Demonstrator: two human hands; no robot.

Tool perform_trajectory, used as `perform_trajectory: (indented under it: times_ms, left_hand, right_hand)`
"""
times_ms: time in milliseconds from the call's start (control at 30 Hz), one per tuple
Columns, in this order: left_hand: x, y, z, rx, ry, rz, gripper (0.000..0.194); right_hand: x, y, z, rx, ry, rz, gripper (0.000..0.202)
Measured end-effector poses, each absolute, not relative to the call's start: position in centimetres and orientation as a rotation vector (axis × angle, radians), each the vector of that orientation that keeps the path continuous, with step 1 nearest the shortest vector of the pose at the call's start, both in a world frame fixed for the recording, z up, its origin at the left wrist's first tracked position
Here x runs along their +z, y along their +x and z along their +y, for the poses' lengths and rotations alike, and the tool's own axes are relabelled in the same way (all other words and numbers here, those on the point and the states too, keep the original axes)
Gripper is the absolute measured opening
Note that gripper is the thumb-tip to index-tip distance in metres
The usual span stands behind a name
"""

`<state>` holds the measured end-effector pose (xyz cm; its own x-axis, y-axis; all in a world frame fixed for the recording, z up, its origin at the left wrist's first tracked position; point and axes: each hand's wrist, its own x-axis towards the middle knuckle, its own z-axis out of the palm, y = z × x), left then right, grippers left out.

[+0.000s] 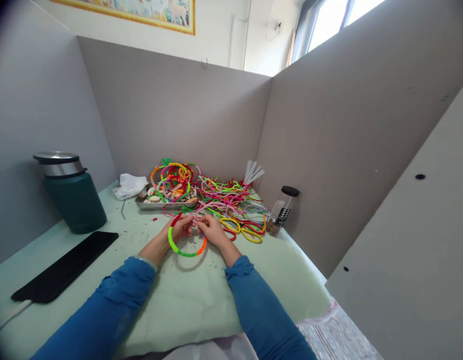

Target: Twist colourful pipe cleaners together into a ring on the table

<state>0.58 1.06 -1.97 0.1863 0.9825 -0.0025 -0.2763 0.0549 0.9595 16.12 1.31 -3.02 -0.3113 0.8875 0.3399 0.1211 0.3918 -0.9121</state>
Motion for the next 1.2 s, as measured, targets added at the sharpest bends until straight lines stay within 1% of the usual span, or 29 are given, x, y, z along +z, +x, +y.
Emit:
perform_trajectory:
  times_ms: [300,533,700,800,1000,1200]
  left_hand:
    - [-1.9,0.5,0.7,1.178,1.082,0.786,0.035]
    - [-1.1,0.6,0.2,1.161,1.048,0.797,0.033]
    - [-1.0,0.5,0.1,1.125,1.068,0.785,0.027]
    - [-1.1,0.4,0.2,1.102,1.098,0.785,0.027]
    - [-1.3,0.3,0.5,1.114,1.081,0.785,0.032]
    - [-1.0,0.3,0.2,1.089,1.042,0.825,0.028]
  right_hand:
    - [-2.6,16.5,1.0,1.156,-0.827,-1.709,0.025]
    - [-2.5,16.5,0.9,1.205,-0.817,-1.702,0.029]
    - [-2.5,16.3,0.9,1.165,-0.828,-1.676,0.026]
    - [-2.5,16.0,0.8,1.159,-0.855,-1.66,0.023]
    - [-2.5,15.9,0.8,1.087,-0.845,-1.698,0.026]
    - [-2.6,15.9,0.8,1.023,-0.902,-1.712,0.025]
